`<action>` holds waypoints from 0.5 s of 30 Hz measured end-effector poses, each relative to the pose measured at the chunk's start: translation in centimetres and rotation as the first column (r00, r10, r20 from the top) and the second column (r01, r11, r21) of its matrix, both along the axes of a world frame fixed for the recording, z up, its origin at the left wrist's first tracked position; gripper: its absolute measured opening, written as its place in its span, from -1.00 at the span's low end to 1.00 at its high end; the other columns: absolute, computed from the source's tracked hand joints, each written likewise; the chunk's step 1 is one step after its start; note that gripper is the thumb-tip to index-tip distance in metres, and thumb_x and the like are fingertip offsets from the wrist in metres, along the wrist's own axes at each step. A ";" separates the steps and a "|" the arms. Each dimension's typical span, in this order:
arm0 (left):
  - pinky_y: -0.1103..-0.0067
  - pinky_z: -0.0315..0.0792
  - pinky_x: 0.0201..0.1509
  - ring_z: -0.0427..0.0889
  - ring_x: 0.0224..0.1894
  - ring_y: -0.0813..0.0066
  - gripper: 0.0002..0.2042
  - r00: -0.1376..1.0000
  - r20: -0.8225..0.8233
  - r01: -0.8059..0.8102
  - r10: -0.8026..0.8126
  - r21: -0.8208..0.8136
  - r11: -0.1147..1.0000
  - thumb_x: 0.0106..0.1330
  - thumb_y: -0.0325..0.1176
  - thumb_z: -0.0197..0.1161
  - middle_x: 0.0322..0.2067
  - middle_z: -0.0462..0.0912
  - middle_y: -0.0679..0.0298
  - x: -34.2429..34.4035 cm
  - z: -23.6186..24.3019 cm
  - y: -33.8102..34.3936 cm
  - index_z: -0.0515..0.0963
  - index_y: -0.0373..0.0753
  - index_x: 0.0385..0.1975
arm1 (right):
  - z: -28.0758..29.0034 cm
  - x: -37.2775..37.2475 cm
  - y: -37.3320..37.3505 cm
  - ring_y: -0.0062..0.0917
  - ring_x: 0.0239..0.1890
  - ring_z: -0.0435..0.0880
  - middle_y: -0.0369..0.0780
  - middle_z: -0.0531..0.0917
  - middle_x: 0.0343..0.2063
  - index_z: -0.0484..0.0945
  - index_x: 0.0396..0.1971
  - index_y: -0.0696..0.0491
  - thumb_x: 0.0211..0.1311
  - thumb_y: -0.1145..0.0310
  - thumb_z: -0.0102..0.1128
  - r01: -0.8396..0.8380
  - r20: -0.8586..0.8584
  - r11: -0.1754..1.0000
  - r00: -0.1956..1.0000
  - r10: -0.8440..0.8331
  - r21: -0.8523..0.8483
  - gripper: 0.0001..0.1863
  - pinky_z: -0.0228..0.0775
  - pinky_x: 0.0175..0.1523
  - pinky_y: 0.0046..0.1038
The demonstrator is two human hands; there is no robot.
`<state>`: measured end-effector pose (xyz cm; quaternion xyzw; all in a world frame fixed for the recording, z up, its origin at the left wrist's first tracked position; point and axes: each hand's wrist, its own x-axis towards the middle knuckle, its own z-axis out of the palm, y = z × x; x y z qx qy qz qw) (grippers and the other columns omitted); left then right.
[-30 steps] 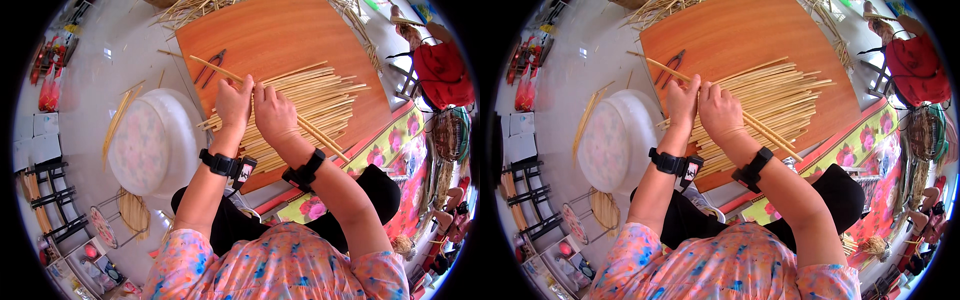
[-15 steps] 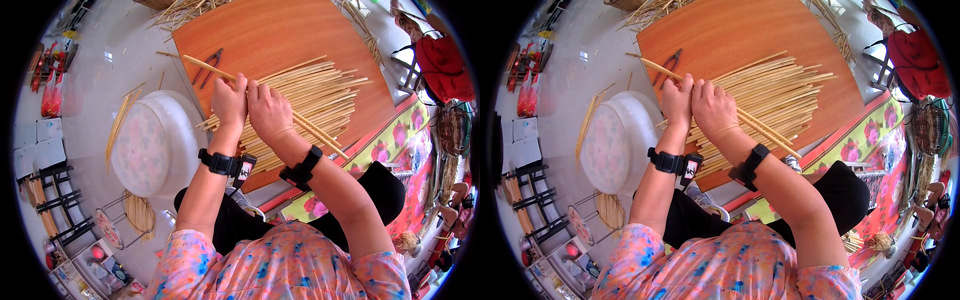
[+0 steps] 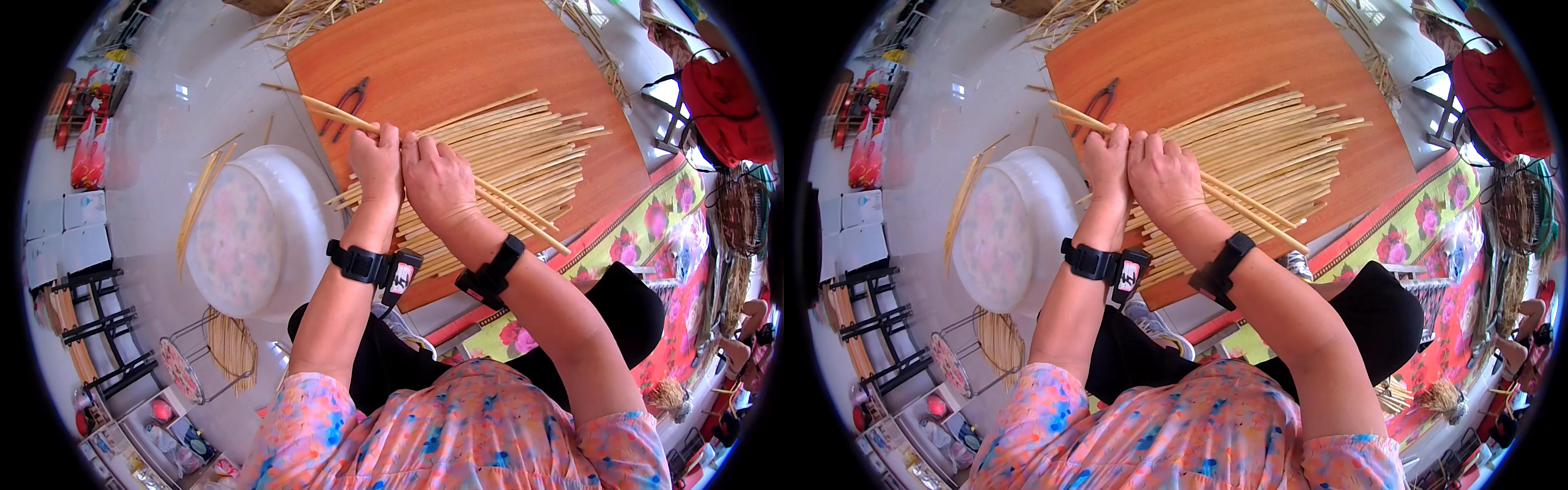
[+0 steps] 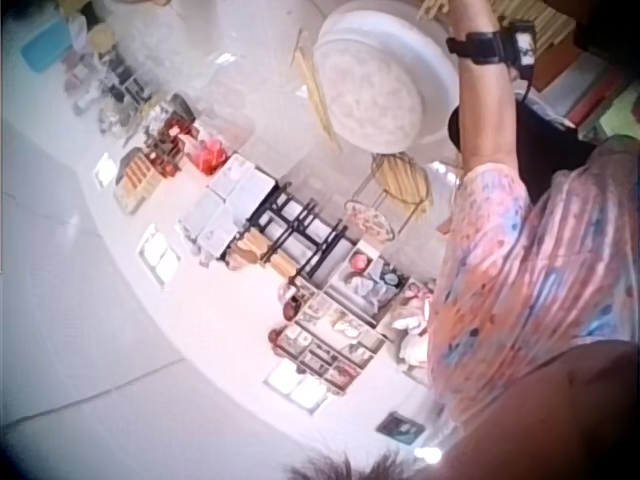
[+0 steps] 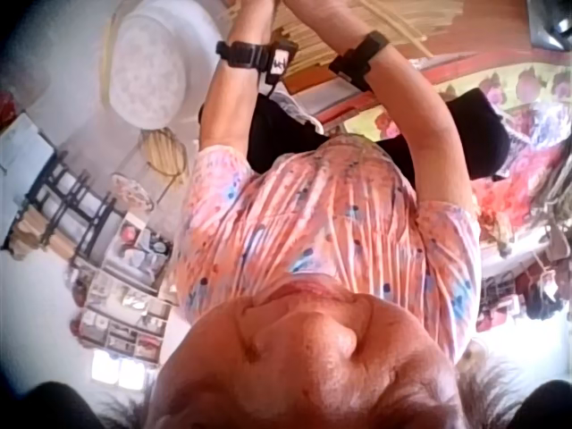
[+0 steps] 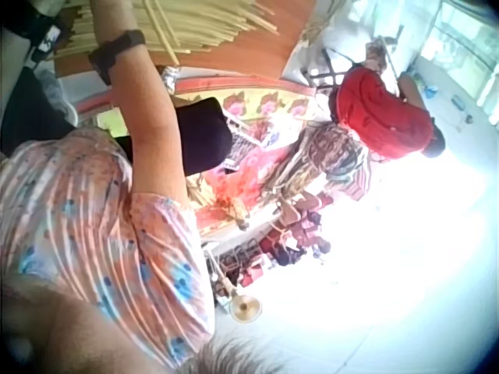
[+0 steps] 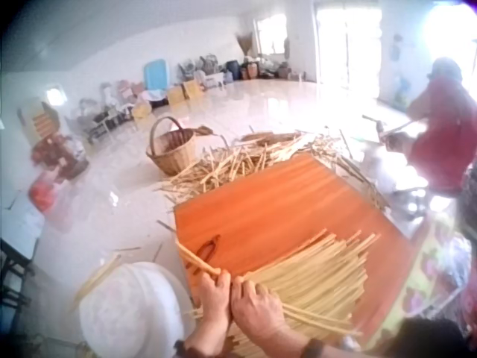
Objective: The person takes long bamboo strips from a pile on the floor and places them on a table, using pliers to trim them and tying them together with string to form a bundle.
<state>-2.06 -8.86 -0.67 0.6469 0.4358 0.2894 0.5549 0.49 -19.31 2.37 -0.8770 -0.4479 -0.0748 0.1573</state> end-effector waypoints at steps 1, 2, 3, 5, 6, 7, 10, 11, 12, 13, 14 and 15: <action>0.49 0.47 -0.40 0.60 -0.46 0.41 -0.67 1.000 0.023 0.005 -0.004 -0.061 0.998 0.26 -0.26 0.26 -0.43 0.60 0.12 0.1 0.4 0.1 0.42 -0.45 -0.25 | 0.0 0.2 0.2 -0.42 -0.36 0.63 -0.25 0.54 -0.40 0.45 -0.12 0.14 0.15 0.38 0.06 -0.005 0.007 1.000 1.000 0.005 -0.009 -0.71 0.52 -0.32 -0.40; 0.53 0.42 -0.46 0.56 -0.49 0.47 -0.67 0.999 0.013 0.033 -0.032 -0.094 0.995 0.28 -0.20 0.24 -0.45 0.58 0.19 0.1 0.8 -0.1 0.43 -0.41 -0.26 | -0.2 0.5 0.2 -0.42 -0.36 0.63 -0.25 0.54 -0.41 0.45 -0.13 0.13 0.15 0.38 0.06 0.008 0.015 1.000 1.000 -0.008 -0.005 -0.71 0.52 -0.33 -0.40; 0.57 0.37 -0.53 0.52 -0.53 0.53 -0.65 0.998 0.004 0.061 -0.061 -0.128 0.990 0.31 -0.14 0.23 -0.47 0.56 0.25 0.2 1.1 -0.4 0.43 -0.37 -0.27 | -0.8 1.0 0.1 -0.42 -0.36 0.64 -0.25 0.54 -0.41 0.45 -0.14 0.12 0.15 0.37 0.06 0.021 0.024 1.000 0.999 -0.021 -0.001 -0.72 0.52 -0.33 -0.40; 0.68 0.29 -0.62 0.50 -0.57 0.61 -0.56 0.975 -0.062 0.195 -0.212 -0.207 0.959 0.36 0.07 0.15 -0.49 0.51 0.35 0.3 2.7 0.2 0.42 -0.28 -0.20 | -1.0 2.4 -0.3 -0.36 -0.37 0.65 -0.22 0.55 -0.42 0.45 -0.16 0.08 0.24 0.33 0.04 0.046 -0.008 0.999 0.999 -0.046 -0.003 -0.78 0.52 -0.34 -0.34; 0.65 0.34 -0.59 0.53 -0.55 0.58 -0.54 0.960 -0.086 0.219 -0.265 -0.354 0.909 0.36 0.11 0.11 -0.45 0.52 0.33 0.4 3.7 1.1 0.41 -0.24 -0.16 | -1.1 3.0 -0.6 -0.36 -0.38 0.65 -0.21 0.55 -0.42 0.44 -0.19 0.09 0.24 0.33 0.03 0.089 -0.019 0.996 0.996 -0.089 -0.004 -0.80 0.52 -0.34 -0.34; 0.62 0.37 -0.54 0.54 -0.52 0.56 -0.55 0.980 -0.126 0.126 -0.156 -0.219 0.968 0.36 0.10 0.12 -0.39 0.56 0.28 -0.6 2.6 3.3 0.42 -0.24 -0.16 | -1.0 2.9 -0.1 -0.35 -0.39 0.66 -0.21 0.56 -0.42 0.43 -0.21 0.09 0.25 0.34 0.01 0.106 -0.040 0.994 0.994 -0.105 0.006 -0.82 0.53 -0.34 -0.35; 0.52 0.45 -0.23 0.56 -0.39 0.43 -0.62 0.939 -0.342 0.136 -0.048 0.239 0.962 0.32 -0.04 0.23 -0.28 0.63 0.16 -1.0 -1.8 9.6 0.52 -0.32 -0.27 | -0.7 4.0 -0.4 -0.25 -0.38 0.66 -0.16 0.57 -0.38 0.41 -0.20 0.08 0.34 0.33 -0.05 0.185 -0.168 0.982 0.968 -0.186 -0.024 -0.84 0.52 -0.31 -0.27; 0.49 0.46 -0.19 0.55 -0.35 0.37 -0.65 0.886 -0.445 0.261 -0.130 0.248 0.933 0.28 -0.08 0.26 -0.28 0.61 0.15 -0.6 -2.7 11.6 0.53 -0.31 -0.29 | -0.6 4.3 -0.6 -0.24 -0.38 0.66 -0.15 0.57 -0.38 0.41 -0.21 0.08 0.35 0.31 -0.05 0.202 -0.206 0.979 0.957 -0.203 -0.028 -0.84 0.52 -0.32 -0.25; 0.46 0.46 -0.15 0.55 -0.32 0.32 -0.68 0.815 -0.543 0.383 -0.202 0.244 0.891 0.25 -0.12 0.30 -0.28 0.59 0.13 -0.2 -3.7 13.2 0.53 -0.30 -0.30 | -0.6 4.6 -0.7 -0.22 -0.38 0.65 -0.15 0.57 -0.38 0.41 -0.21 0.07 0.36 0.30 -0.06 0.219 -0.244 0.975 0.944 -0.220 -0.032 -0.83 0.51 -0.33 -0.23; 0.43 0.45 -0.12 0.55 -0.27 0.27 -0.70 0.795 -0.583 0.437 -0.170 0.355 0.826 0.22 -0.15 0.32 -0.27 0.58 0.12 0.1 -4.7 14.0 0.53 -0.29 -0.31 | -0.6 4.7 -0.7 -0.21 -0.38 0.65 -0.14 0.56 -0.39 0.41 -0.21 0.07 0.37 0.28 -0.06 0.227 -0.262 0.974 0.939 -0.223 -0.015 -0.82 0.51 -0.34 -0.23; 0.41 0.45 -0.09 0.54 -0.23 0.22 -0.71 0.777 -0.615 0.488 -0.134 0.454 0.746 0.19 -0.17 0.34 -0.26 0.57 0.10 0.4 -5.6 14.6 0.53 -0.28 -0.31 | -0.5 4.6 -0.8 -0.20 -0.38 0.65 -0.14 0.56 -0.39 0.41 -0.21 0.07 0.38 0.27 -0.06 0.235 -0.277 0.972 0.934 -0.226 -0.001 -0.81 0.50 -0.35 -0.22; 0.39 0.44 -0.07 0.54 -0.18 0.17 -0.72 0.761 -0.642 0.535 -0.092 0.541 0.649 0.17 -0.20 0.36 -0.25 0.55 0.08 0.6 -6.4 15.2 0.53 -0.27 -0.31 | -0.5 4.6 -0.7 -0.19 -0.39 0.65 -0.14 0.56 -0.39 0.41 -0.21 0.07 0.39 0.25 -0.06 0.244 -0.292 0.970 0.928 -0.229 0.014 -0.80 0.50 -0.35 -0.21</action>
